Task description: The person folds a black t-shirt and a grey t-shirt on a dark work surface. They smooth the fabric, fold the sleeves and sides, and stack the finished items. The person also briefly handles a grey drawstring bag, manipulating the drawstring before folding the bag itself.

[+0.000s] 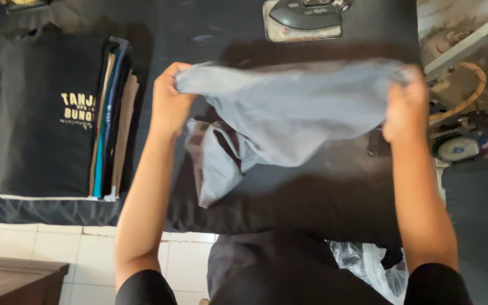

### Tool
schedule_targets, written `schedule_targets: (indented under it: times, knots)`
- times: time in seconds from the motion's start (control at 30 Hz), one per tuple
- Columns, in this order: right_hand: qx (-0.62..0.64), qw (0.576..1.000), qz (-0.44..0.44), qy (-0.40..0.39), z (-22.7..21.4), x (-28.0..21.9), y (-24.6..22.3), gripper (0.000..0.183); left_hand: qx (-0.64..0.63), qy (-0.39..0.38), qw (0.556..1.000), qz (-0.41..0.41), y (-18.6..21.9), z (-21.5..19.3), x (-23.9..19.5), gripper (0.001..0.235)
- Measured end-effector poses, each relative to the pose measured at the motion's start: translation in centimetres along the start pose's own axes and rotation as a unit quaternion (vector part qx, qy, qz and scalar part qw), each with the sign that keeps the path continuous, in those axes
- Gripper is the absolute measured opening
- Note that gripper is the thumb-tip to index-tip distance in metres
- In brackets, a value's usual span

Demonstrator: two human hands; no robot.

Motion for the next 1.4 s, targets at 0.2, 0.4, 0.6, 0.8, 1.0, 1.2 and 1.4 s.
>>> schedule_targets:
  times: [0.2, 0.4, 0.6, 0.8, 1.0, 1.2, 1.4]
  knots:
    - [0.15, 0.97, -0.045, 0.185, -7.6, 2.0, -7.5, 0.036, -0.155, -0.037, 0.986, -0.05, -0.3, 4.7, 2.3, 0.025]
    - [0.049, 0.985, 0.165, -0.026, -1.2, -2.6, -6.0, 0.031, -0.182, 0.073, 0.978, -0.069, -5.1, -1.6, 5.2, 0.04]
    - [0.153, 0.925, 0.34, -0.069, 6.2, -6.8, 2.5, 0.059, -0.195, 0.128, 0.895, -0.381, -19.0, -5.8, -3.2, 0.076]
    - [0.124, 0.907, 0.387, -0.111, 10.1, -11.4, 4.7, 0.058, -0.202, 0.062, 0.889, -0.407, -19.1, -3.0, -9.6, 0.048]
    - [0.243, 0.933, 0.265, -0.017, 4.5, -7.5, 0.9, 0.044, -0.251, 0.107, 0.949, -0.159, -7.8, -3.5, -6.1, 0.024]
    - [0.195, 0.971, 0.085, -0.107, 3.0, -8.2, -9.0, 0.058, -0.237, 0.064, 0.932, -0.266, -4.9, -2.5, -6.4, 0.042]
    - [0.158, 0.96, 0.212, -0.096, 2.7, -4.4, -4.4, 0.024, -0.117, -0.013, 0.957, -0.265, -5.5, -1.0, -0.8, 0.031]
Point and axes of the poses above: each hand's wrist, its own x-axis towards the middle knuckle, its own z-axis out of the palm, y = z × x, the point moved 7 cm from there along x, towards the middle knuckle, and after that the axes turned 15 degrees about -x, right-handed, at the moved point
